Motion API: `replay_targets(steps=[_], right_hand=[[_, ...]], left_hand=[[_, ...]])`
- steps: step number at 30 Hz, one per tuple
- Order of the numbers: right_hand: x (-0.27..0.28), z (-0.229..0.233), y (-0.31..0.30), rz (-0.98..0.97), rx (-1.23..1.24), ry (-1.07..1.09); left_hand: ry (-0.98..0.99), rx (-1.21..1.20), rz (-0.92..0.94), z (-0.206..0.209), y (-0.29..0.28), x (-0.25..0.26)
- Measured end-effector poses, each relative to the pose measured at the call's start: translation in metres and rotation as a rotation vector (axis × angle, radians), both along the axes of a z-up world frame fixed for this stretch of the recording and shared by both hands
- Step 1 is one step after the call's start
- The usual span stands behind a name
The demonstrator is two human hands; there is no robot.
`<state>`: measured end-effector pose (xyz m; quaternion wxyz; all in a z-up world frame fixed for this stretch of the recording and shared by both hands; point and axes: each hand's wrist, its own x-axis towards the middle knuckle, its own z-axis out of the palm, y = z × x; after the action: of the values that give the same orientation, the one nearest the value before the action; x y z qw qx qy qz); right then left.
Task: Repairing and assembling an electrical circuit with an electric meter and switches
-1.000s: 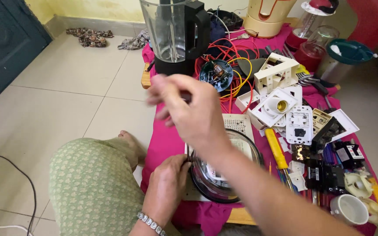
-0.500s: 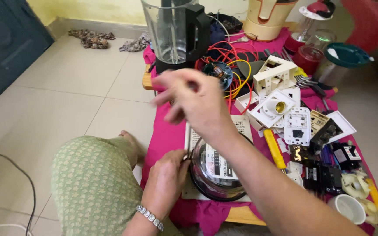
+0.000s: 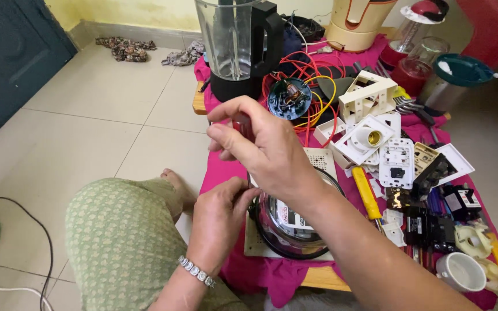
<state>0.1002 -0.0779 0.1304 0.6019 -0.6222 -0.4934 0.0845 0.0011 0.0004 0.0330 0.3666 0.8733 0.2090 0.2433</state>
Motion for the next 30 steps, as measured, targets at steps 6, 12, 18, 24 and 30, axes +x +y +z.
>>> replay_targets(steps=[6, 12, 18, 24, 30], right_hand=[[0.008, 0.008, -0.007, 0.210, -0.050, 0.108], [0.015, -0.009, 0.004, 0.087, 0.063, 0.378], [-0.003, -0.008, 0.001, -0.057, 0.109, 0.285], [0.035, -0.004, -0.002, 0.333, 0.018, 0.317], [-0.012, 0.006, 0.011, -0.349, 0.098, 0.413]], left_hand=[[-0.002, 0.083, -0.078, 0.007, 0.003, -0.002], [-0.037, 0.112, -0.116, 0.006, 0.002, 0.001], [-0.023, 0.084, -0.119, 0.008, -0.001, -0.003], [-0.004, 0.106, -0.168, 0.011, 0.001, 0.000], [-0.111, -0.041, -0.080, -0.003, -0.002, -0.001]])
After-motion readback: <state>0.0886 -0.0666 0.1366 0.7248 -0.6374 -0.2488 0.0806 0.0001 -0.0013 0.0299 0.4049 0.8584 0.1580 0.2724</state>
